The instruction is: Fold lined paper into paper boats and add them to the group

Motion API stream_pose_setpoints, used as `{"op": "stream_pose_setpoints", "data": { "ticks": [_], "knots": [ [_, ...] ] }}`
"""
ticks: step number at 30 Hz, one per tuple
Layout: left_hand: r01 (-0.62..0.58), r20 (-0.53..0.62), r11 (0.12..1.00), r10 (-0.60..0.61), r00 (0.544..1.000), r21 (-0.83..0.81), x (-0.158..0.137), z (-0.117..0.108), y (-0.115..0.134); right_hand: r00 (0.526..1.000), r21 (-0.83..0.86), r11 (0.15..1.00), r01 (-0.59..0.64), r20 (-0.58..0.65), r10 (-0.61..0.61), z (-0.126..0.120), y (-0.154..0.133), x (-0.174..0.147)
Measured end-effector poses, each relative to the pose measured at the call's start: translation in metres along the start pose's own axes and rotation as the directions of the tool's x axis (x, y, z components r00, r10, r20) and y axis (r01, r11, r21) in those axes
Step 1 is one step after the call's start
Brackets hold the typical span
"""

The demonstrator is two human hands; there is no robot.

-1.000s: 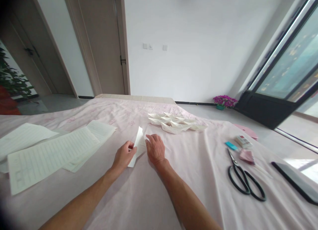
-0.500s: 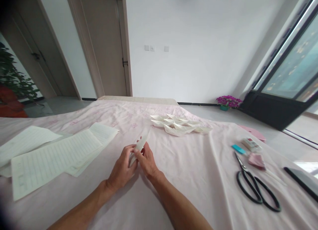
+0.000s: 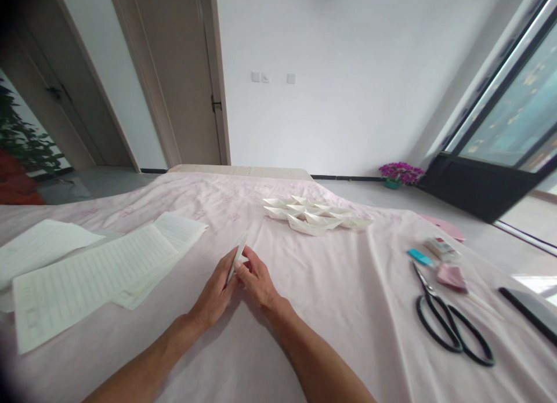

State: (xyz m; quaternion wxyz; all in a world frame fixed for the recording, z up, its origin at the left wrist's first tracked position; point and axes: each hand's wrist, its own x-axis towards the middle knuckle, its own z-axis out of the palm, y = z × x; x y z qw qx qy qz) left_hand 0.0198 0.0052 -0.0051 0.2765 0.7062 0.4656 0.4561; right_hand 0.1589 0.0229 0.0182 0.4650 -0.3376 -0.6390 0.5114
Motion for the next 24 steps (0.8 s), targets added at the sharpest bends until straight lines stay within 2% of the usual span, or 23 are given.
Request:
{"op": "stream_pose_setpoints", "data": {
  "ticks": [7, 13, 19, 24],
  "knots": [
    [0.018, 0.020, 1.000, -0.018, 1.000, 0.006, -0.001, 0.000, -0.006, 0.990, -0.134, 0.981, 0.138, 0.003, -0.139, -0.002, -0.004, -0.001],
    [0.010, 0.002, 0.999, -0.010, 1.000, -0.046, -0.001, 0.001, -0.003, 0.993, -0.187, 0.975, 0.122, 0.012, -0.121, -0.002, -0.006, -0.002],
    [-0.014, 0.008, 0.999, 0.014, 1.000, 0.036, -0.002, 0.003, -0.008, 0.988, -0.208, 0.966, 0.156, 0.053, -0.148, 0.002, -0.015, -0.003],
    [0.017, 0.029, 0.997, -0.019, 0.999, 0.073, -0.004, 0.001, -0.008, 0.990, -0.225, 0.964, 0.138, 0.012, -0.139, 0.001, -0.013, -0.002]
  ]
}}
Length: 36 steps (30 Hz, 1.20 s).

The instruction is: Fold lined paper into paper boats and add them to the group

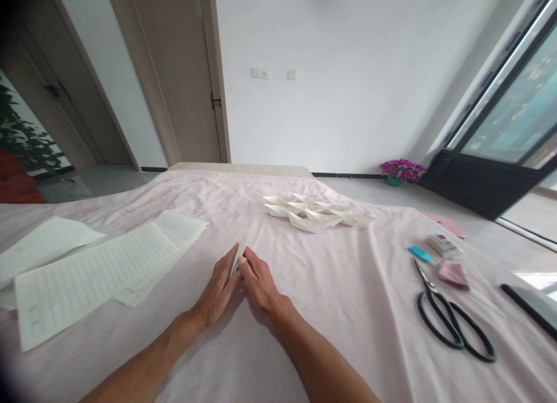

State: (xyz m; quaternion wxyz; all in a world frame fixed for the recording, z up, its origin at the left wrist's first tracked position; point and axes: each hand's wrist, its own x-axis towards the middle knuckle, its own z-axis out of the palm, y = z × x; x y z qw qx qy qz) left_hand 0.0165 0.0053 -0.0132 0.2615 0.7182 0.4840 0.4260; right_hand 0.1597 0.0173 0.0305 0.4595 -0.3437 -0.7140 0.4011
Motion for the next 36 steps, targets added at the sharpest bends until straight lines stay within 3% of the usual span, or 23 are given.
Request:
{"op": "stream_pose_setpoints", "data": {
  "ticks": [4, 13, 20, 24, 28, 36],
  "knots": [
    [0.021, -0.016, 1.000, -0.021, 1.000, -0.023, 0.000, 0.001, -0.004, 0.998, -0.040, 0.997, -0.061, -0.010, 0.061, 0.000, 0.005, -0.001],
    [-0.020, -0.044, 0.999, 0.021, 0.999, 0.029, 0.000, 0.001, -0.005, 0.979, -0.300, 0.941, -0.154, -0.174, 0.105, 0.009, 0.008, 0.001],
    [-0.128, -0.122, 0.963, 0.161, 0.979, 0.238, 0.003, -0.004, 0.008, 0.983, -0.617, 0.773, -0.147, -0.180, 0.043, 0.009, -0.003, 0.003],
    [0.013, -0.166, 0.938, 0.047, 0.985, 0.346, 0.010, -0.013, 0.018, 0.990, -0.716, 0.688, -0.118, -0.139, 0.025, 0.010, -0.007, 0.002],
    [0.152, -0.123, 0.897, -0.110, 0.986, 0.414, 0.020, -0.024, 0.030, 0.991, -0.772, 0.621, -0.135, -0.122, 0.063, 0.008, -0.013, 0.001],
    [0.098, -0.098, 0.918, -0.064, 0.993, 0.385, 0.020, -0.018, 0.045, 0.966, -0.808, 0.541, -0.234, -0.129, 0.224, 0.006, -0.020, 0.007]
  ]
}}
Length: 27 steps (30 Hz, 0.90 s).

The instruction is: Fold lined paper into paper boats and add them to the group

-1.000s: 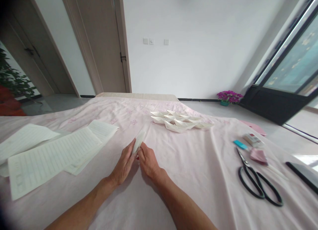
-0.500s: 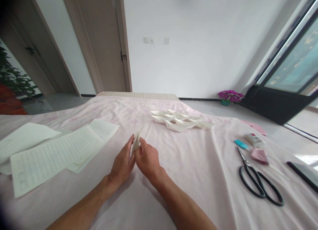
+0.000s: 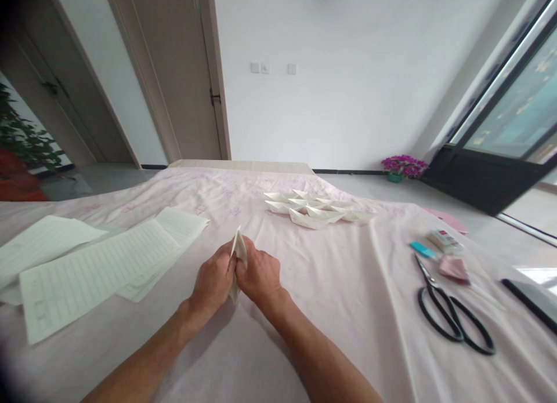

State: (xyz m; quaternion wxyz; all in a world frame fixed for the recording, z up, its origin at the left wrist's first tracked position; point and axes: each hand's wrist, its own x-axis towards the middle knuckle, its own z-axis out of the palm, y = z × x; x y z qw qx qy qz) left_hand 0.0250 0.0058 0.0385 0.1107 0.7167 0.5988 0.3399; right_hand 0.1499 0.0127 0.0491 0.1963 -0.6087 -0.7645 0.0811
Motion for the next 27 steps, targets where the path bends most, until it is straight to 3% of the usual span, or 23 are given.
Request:
{"op": "stream_pose_setpoints", "data": {
  "ticks": [3, 12, 20, 23, 27],
  "knots": [
    [-0.010, 0.001, 1.000, 0.010, 1.000, -0.004, 0.000, -0.001, 0.002, 0.998, -0.020, 0.998, -0.052, 0.018, 0.053, -0.001, 0.003, 0.002],
    [0.083, 0.129, 0.968, -0.116, 0.985, 0.238, 0.003, -0.006, -0.001, 0.998, 0.022, 0.998, -0.065, 0.026, 0.064, -0.006, 0.011, 0.004],
    [0.116, 0.101, 0.981, -0.133, 0.986, 0.153, 0.004, -0.003, -0.012, 0.998, 0.126, 0.990, -0.070, 0.017, 0.068, -0.002, 0.019, 0.007],
    [0.138, 0.095, 0.988, -0.144, 0.985, 0.070, 0.004, 0.001, -0.015, 0.999, 0.089, 0.995, -0.051, 0.024, 0.049, 0.000, 0.014, 0.005],
    [0.244, 0.043, 0.967, -0.248, 0.968, 0.069, 0.003, 0.008, -0.017, 1.000, 0.026, 1.000, 0.001, 0.022, -0.002, 0.004, 0.004, 0.000]
  ]
}}
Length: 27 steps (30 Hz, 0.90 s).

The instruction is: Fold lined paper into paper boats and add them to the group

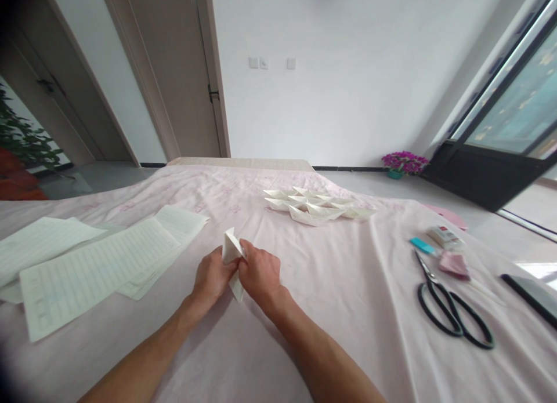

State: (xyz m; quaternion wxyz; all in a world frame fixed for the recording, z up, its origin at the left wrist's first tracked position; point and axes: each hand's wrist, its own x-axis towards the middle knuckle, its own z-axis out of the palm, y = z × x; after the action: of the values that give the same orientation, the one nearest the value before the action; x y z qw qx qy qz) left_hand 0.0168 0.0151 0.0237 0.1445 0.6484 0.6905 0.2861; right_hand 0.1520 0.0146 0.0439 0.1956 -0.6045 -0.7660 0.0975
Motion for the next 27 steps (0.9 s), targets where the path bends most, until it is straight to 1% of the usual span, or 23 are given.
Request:
{"op": "stream_pose_setpoints", "data": {
  "ticks": [4, 7, 10, 13, 15, 18, 20, 23, 27],
  "knots": [
    [0.052, -0.052, 0.998, -0.054, 0.997, -0.047, 0.002, 0.004, -0.003, 1.000, -0.048, 0.999, 0.012, 0.025, -0.011, 0.002, -0.005, -0.001],
    [0.019, -0.097, 0.992, -0.030, 0.995, -0.122, 0.005, 0.005, -0.007, 0.999, -0.051, 0.999, -0.008, 0.040, 0.010, 0.000, -0.002, 0.000],
    [-0.021, -0.132, 0.964, -0.015, 0.991, -0.265, 0.007, 0.004, -0.012, 0.999, -0.023, 0.999, -0.030, 0.035, 0.031, -0.001, 0.002, 0.001],
    [-0.018, -0.098, 0.918, -0.023, 0.995, -0.396, 0.008, 0.004, -0.019, 0.999, 0.030, 0.999, -0.021, 0.032, 0.020, 0.000, 0.007, 0.001],
    [-0.009, -0.063, 0.913, -0.018, 0.998, -0.407, 0.009, 0.003, -0.023, 0.999, 0.052, 0.999, 0.003, 0.045, -0.006, 0.003, 0.011, 0.001],
    [0.010, -0.013, 0.952, -0.015, 1.000, -0.307, 0.008, 0.001, -0.029, 0.996, 0.032, 0.998, 0.056, 0.070, -0.058, 0.008, 0.016, -0.001],
    [-0.018, 0.013, 0.979, 0.021, 1.000, -0.203, 0.007, -0.002, -0.033, 0.991, -0.010, 0.995, 0.101, 0.087, -0.100, 0.011, 0.019, -0.002],
    [-0.143, 0.043, 0.988, 0.145, 0.988, -0.053, 0.003, -0.003, -0.039, 0.980, -0.087, 0.981, 0.176, 0.108, -0.166, 0.011, 0.022, -0.004],
    [-0.325, 0.036, 0.940, 0.323, 0.946, 0.101, -0.001, -0.002, -0.044, 0.974, -0.168, 0.961, 0.221, 0.089, -0.208, 0.011, 0.023, -0.007]
  ]
}}
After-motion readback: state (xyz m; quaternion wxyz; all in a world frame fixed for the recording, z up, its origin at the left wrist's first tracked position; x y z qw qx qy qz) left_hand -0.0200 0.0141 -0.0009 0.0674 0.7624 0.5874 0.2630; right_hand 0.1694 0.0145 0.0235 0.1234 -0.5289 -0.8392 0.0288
